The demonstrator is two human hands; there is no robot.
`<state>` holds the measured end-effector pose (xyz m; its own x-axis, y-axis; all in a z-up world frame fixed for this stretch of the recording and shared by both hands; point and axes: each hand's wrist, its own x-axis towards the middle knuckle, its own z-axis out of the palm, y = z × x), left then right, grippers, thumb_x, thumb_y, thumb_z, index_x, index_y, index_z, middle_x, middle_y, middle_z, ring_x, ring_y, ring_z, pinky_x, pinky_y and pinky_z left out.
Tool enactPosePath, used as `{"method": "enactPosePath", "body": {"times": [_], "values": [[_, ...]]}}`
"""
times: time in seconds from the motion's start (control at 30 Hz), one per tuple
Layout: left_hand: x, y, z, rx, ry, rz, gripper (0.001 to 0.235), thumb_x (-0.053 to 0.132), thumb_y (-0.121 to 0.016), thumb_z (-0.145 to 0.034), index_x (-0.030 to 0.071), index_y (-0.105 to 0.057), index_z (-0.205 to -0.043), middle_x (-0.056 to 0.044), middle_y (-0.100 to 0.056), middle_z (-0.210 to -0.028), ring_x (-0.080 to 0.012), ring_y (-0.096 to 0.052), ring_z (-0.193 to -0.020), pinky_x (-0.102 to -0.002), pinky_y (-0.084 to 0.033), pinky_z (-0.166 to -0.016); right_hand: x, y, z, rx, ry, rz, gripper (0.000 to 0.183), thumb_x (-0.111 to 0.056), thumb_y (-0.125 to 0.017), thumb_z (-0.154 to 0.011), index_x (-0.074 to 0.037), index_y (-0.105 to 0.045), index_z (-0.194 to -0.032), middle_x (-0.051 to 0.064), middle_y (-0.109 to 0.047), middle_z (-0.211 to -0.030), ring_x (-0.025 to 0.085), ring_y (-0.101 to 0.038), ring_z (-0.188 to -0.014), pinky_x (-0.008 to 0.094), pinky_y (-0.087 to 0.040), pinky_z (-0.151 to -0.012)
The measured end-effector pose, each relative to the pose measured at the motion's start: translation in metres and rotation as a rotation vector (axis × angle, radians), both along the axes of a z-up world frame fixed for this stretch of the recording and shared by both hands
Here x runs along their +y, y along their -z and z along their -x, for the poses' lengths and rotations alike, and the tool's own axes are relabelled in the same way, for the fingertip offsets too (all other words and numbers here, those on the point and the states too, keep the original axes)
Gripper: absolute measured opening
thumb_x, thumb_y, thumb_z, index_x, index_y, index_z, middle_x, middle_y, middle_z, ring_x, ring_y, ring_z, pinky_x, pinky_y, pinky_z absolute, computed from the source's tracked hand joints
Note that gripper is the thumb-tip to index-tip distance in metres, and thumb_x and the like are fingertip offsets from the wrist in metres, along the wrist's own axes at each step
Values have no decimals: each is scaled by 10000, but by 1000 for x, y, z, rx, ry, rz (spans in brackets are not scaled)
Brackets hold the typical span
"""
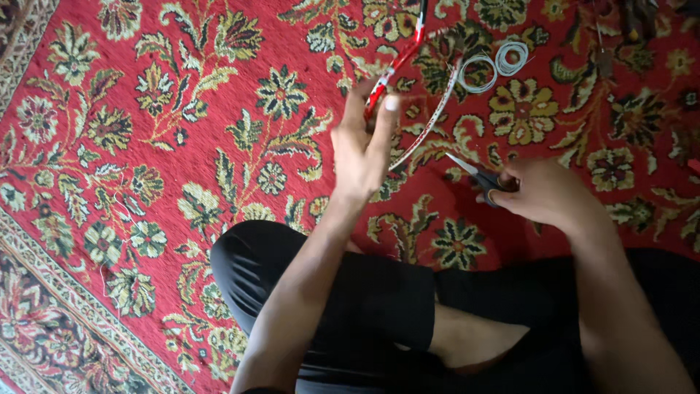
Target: The person sits on a carpet and uses a pair of scissors to cut the white strings on a badminton racket frame. After cutting the strings, the person gathers the cut pieces and coils them into loops on the floor.
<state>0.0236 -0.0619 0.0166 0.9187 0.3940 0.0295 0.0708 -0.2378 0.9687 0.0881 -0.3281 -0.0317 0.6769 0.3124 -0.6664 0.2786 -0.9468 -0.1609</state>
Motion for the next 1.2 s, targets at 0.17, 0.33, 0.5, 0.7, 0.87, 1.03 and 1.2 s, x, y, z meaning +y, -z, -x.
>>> {"method": "enactPosePath", "body": {"times": [0.17,0.33,0.5,0.7,0.87,1.03,1.2], "values": [[8,25,-27,-89,-32,91,376,461,-446,-1017,159,-464,-794,81,-335,-602,-73,-292,-475,-276,-276,-420,16,0,1,6,-96,58,378,-462,-636,-926,-118,-670,-1078,85,-742,-874,272,-694,-730,401,-494,-626],[12,24,-32,-108,57,13,390,445,-439,-1025,161,-461,-758,63,-378,-562,-86,-352,-419,-273,-330,-374,30,-11,5,19,-123,161,400,-506,-605,-928,-138,-668,-1071,97,-748,-755,313,-734,-728,451,-552,-677],[9,26,-36,-141,182,-190,376,432,-397,-1049,129,-514,-859,68,-376,-529,-82,-356,-349,-277,-326,-296,32,4,7,-49,-225,190,490,-584,-545,-904,-165,-639,-1139,45,-741,-1047,305,-738,-971,466,-581,-781],[2,16,-38,-141,122,-287,384,448,-429,-1021,110,-436,-839,5,-311,-510,-124,-335,-420,-339,-295,-393,57,10,8,-15,-114,136,446,-564,-594,-867,-175,-649,-1077,75,-729,-1047,363,-709,-996,514,-542,-793],[-2,17,-34,-156,98,-262,341,410,-479,-1025,112,-516,-865,-91,-450,-555,-260,-495,-482,-378,-380,-425,48,43,11,-71,-168,53,457,-608,-613,-849,-210,-693,-1057,90,-753,-969,374,-733,-976,515,-582,-799],[0,9,-33,-87,109,-239,328,394,-553,-1017,95,-600,-892,-255,-628,-616,-446,-692,-606,-481,-496,-502,50,33,16,-106,-118,27,481,-663,-610,-824,-230,-716,-1005,138,-748,-930,415,-735,-978,549,-586,-822],[-1,24,-34,-50,70,-237,293,379,-579,-1022,100,-651,-972,-214,-604,-533,-407,-675,-526,-468,-513,-489,64,32,14,-91,-120,-16,494,-601,-654,-824,-157,-701,-1035,152,-760,-963,421,-731,-975,563,-584,-819]]}}
